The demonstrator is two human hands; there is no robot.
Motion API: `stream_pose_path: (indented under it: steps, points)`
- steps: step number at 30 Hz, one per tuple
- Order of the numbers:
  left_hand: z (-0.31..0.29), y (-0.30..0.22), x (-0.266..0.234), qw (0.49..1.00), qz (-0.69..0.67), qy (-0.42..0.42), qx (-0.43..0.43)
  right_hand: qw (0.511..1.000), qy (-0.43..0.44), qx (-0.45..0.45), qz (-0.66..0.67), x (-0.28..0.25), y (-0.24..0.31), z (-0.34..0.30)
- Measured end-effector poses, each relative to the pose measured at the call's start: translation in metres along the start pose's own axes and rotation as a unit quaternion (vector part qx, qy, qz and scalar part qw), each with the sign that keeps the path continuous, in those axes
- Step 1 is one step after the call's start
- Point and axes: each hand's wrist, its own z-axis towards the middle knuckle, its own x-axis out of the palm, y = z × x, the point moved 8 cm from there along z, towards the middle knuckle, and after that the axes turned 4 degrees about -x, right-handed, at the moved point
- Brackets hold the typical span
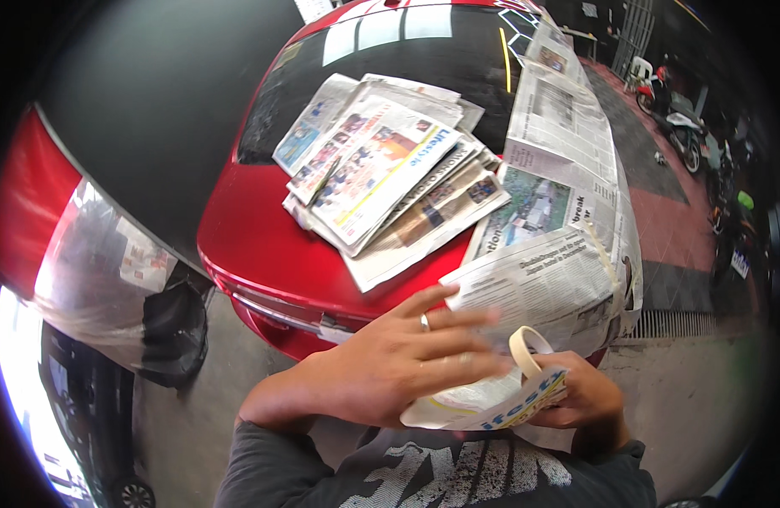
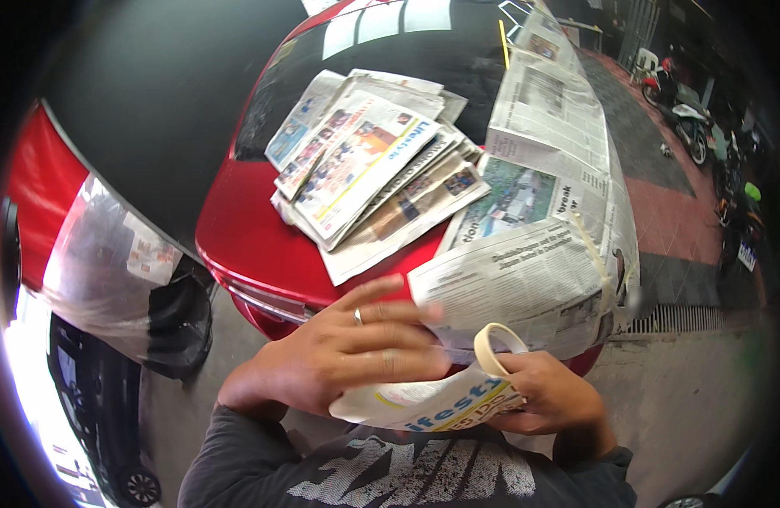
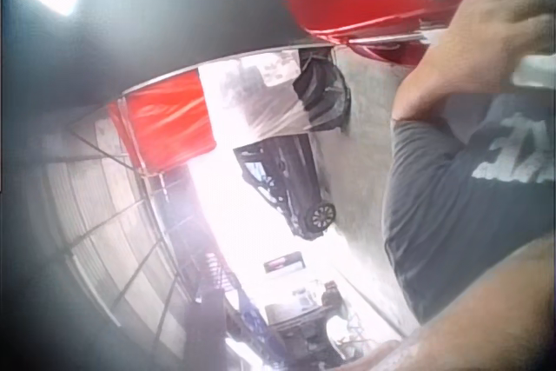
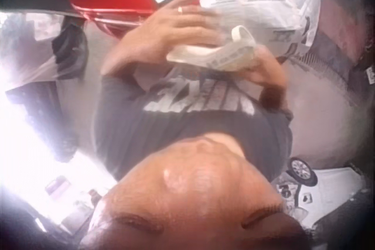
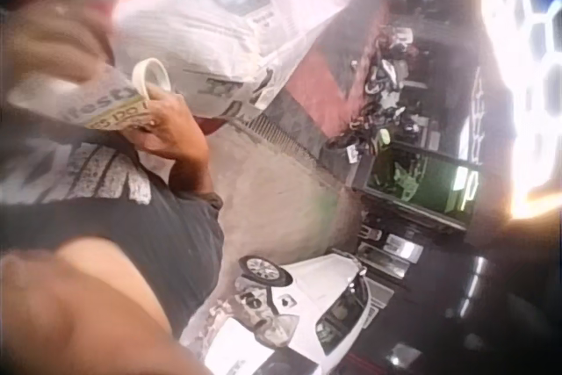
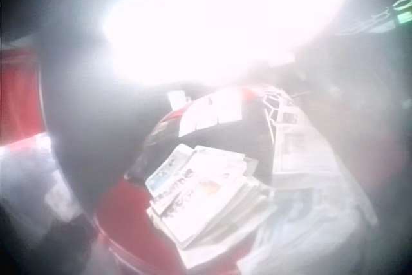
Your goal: The person removes newspaper sheets from the rear of a red sedan, folds and tapes them, then applies the newspaper to the rear quarter panel and fuel cap area using masking tape. The person opens the driver door briefly and manipulates the fuel cap before continuing to tape newspaper around the fuel door.
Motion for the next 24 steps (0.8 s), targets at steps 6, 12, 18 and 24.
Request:
stream_pose_path:
  steps: [6,12,18,24]
  points:
    - [-0.166,0.002,-0.04,0.981,-0.08,-0.091,-0.149,0.999,-0.012,-0.021,-0.039,0.09,0.032,0.053]
    - [-0.421,-0.029,-0.076,0.85,-0.119,-0.436,-0.27,0.987,0.006,0.09,-0.135,0.204,0.001,0.091]
    - [-0.693,-0.093,-0.061,0.715,-0.128,-0.612,-0.311,0.993,0.099,0.048,-0.033,0.347,-0.022,0.152]
    - [-0.841,-0.103,-0.041,0.544,-0.226,-0.658,-0.469,0.978,0.044,0.152,0.135,0.36,-0.002,0.261]
